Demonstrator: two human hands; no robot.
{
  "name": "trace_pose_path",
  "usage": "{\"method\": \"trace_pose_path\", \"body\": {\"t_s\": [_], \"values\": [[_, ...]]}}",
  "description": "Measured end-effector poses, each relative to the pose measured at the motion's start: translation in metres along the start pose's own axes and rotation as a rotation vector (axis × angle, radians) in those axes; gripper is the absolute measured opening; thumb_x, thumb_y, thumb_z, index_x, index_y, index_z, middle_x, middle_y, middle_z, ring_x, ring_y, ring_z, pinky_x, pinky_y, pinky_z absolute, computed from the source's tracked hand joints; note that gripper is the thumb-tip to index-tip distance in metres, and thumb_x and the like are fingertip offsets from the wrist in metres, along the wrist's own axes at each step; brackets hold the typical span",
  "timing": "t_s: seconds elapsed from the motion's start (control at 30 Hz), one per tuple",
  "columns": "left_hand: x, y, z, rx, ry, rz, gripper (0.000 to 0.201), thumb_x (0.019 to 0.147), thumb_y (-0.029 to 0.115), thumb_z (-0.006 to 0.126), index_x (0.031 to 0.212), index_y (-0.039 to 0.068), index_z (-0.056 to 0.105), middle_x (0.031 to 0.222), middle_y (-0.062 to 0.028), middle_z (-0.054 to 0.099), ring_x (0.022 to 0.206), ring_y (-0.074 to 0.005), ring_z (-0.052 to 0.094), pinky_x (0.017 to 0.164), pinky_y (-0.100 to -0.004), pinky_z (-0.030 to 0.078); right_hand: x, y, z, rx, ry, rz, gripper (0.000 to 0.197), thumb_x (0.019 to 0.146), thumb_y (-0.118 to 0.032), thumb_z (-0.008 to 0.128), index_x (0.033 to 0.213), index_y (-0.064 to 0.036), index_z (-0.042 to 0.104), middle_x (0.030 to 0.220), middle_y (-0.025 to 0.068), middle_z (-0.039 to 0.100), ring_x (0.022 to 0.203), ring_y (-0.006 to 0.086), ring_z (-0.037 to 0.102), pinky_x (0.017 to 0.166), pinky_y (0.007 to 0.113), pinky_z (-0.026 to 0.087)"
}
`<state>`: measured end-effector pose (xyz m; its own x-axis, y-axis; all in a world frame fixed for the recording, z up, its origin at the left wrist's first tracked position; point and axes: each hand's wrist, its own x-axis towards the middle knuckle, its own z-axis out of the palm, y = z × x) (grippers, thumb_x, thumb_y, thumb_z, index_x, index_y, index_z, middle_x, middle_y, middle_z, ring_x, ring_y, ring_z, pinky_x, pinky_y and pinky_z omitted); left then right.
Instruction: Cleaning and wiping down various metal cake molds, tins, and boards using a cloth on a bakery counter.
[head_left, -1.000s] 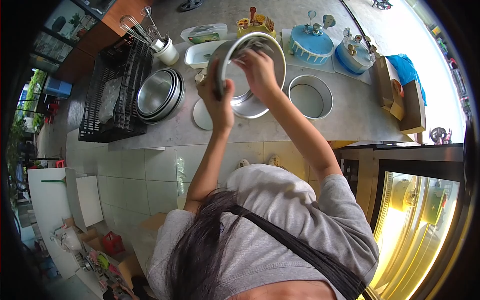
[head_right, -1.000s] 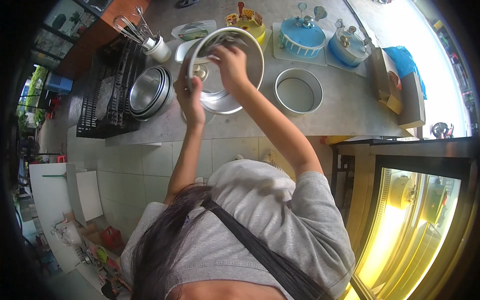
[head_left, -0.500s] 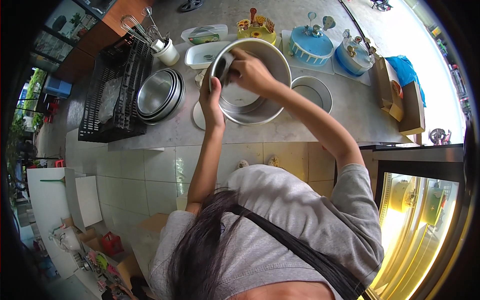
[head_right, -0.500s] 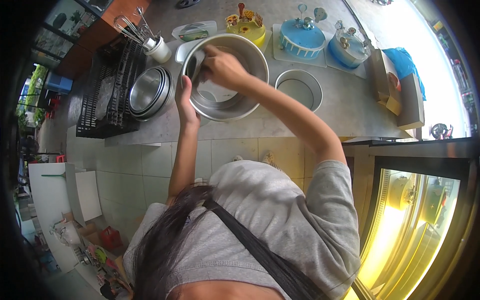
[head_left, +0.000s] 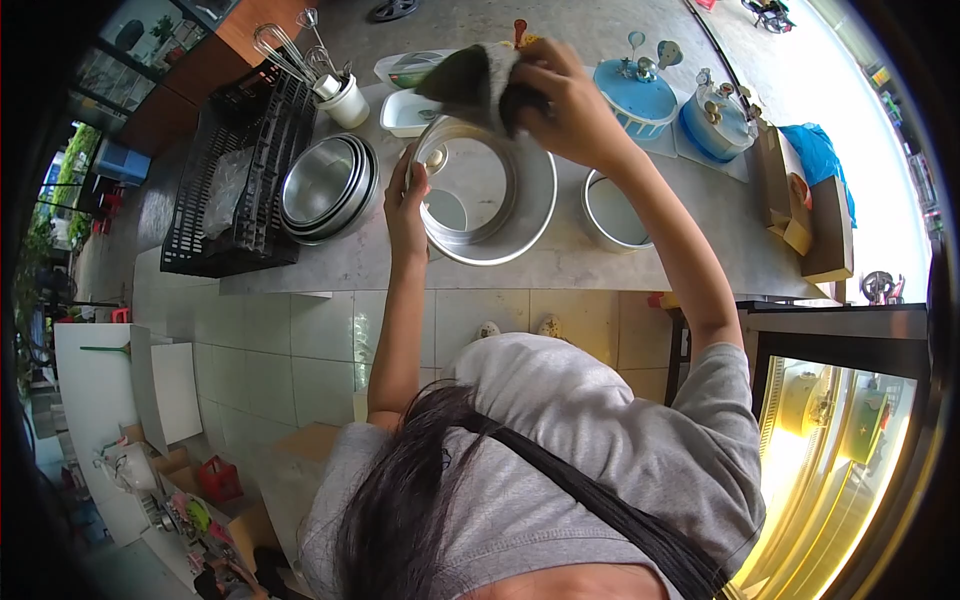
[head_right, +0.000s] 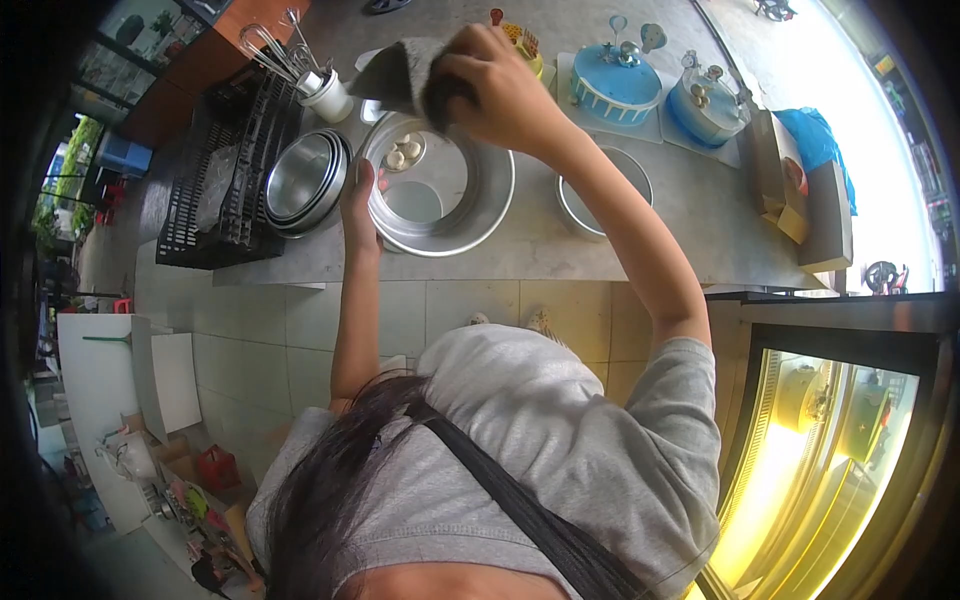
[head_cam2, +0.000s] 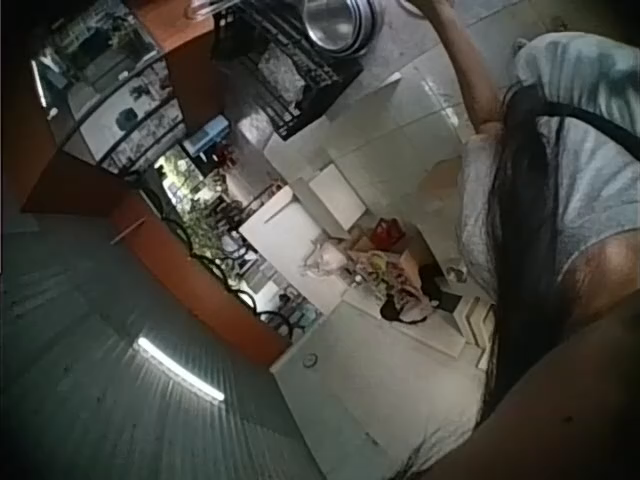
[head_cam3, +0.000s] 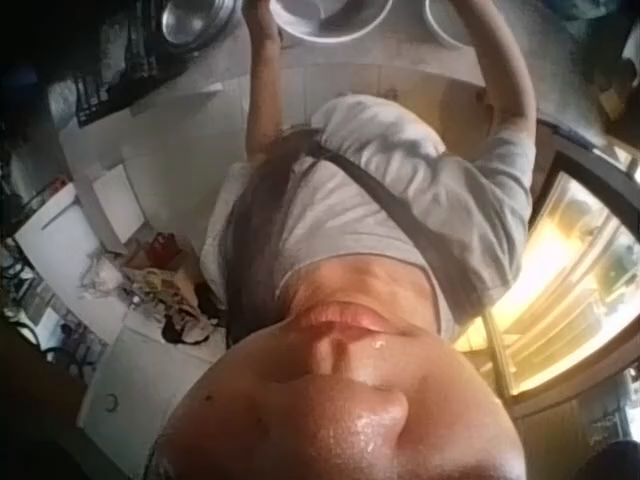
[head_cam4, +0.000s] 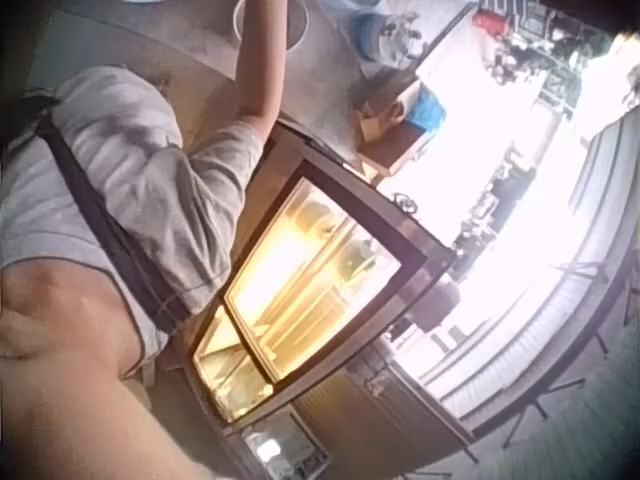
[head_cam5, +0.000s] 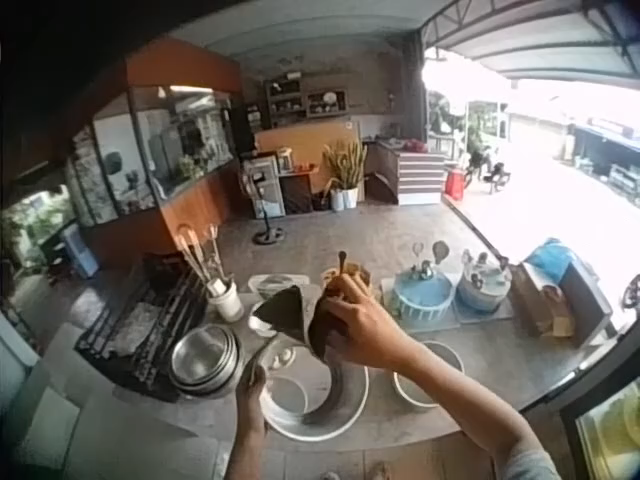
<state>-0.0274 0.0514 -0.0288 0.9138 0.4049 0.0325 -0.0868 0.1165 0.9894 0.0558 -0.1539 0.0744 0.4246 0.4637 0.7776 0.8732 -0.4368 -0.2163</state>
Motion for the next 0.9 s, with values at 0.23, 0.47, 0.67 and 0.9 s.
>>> {"method": "trace_pose_path", "body": {"t_s": [0.23, 0.47, 0.67, 0.9], "values": [[-0.008, 0.021, 0.014, -0.002, -0.390, 0.073, 0.039, 0.083, 0.033, 0.057, 0.102, -0.001, 0.054, 0.096, -0.0050, 0.053, 0.079, -0.0118, 0.049, 0.071, -0.0222, 0.037, 0.001, -0.042, 0.049, -0.028, -0.493, -0.246, 0.033, 0.067, -0.016, 0.066, 0.100, -0.0128, 0.061, 0.103, 0.0069, 0.058, 0.101, 0.0227, 0.051, 0.088, 0.034, 0.041], [-0.008, 0.027, -0.004, 0.235, -0.310, 0.181, 0.045, 0.084, 0.033, 0.056, 0.119, 0.006, 0.051, 0.101, -0.0040, 0.051, 0.086, -0.0102, 0.048, 0.075, -0.0222, 0.038, -0.007, -0.011, 0.017, 0.436, -0.270, 0.146, 0.032, 0.072, 0.001, 0.062, 0.103, -0.0063, 0.061, 0.101, 0.0083, 0.062, 0.088, 0.0212, 0.061, 0.078, 0.029, 0.049], [-0.007, 0.023, -0.004, -0.022, -0.309, 0.026, 0.045, 0.085, 0.030, 0.055, 0.122, 0.005, 0.049, 0.093, -0.0027, 0.051, 0.083, -0.0091, 0.046, 0.073, -0.0230, 0.037, -0.007, -0.039, 0.023, 0.527, 0.203, 0.097, 0.020, 0.078, -0.006, 0.060, 0.097, -0.0064, 0.064, 0.099, 0.0067, 0.064, 0.084, 0.0189, 0.062, 0.069, 0.028, 0.049], [-0.008, 0.026, -0.011, 0.161, -0.291, 0.216, 0.033, 0.079, 0.023, 0.063, 0.102, 0.000, 0.054, 0.091, -0.0027, 0.051, 0.084, -0.0125, 0.046, 0.078, -0.0259, 0.036, -0.014, -0.011, 0.030, 0.519, -0.204, 0.071, 0.035, 0.075, -0.009, 0.058, 0.110, -0.0125, 0.059, 0.097, 0.0141, 0.062, 0.086, 0.0289, 0.061, 0.073, 0.033, 0.049]]}}
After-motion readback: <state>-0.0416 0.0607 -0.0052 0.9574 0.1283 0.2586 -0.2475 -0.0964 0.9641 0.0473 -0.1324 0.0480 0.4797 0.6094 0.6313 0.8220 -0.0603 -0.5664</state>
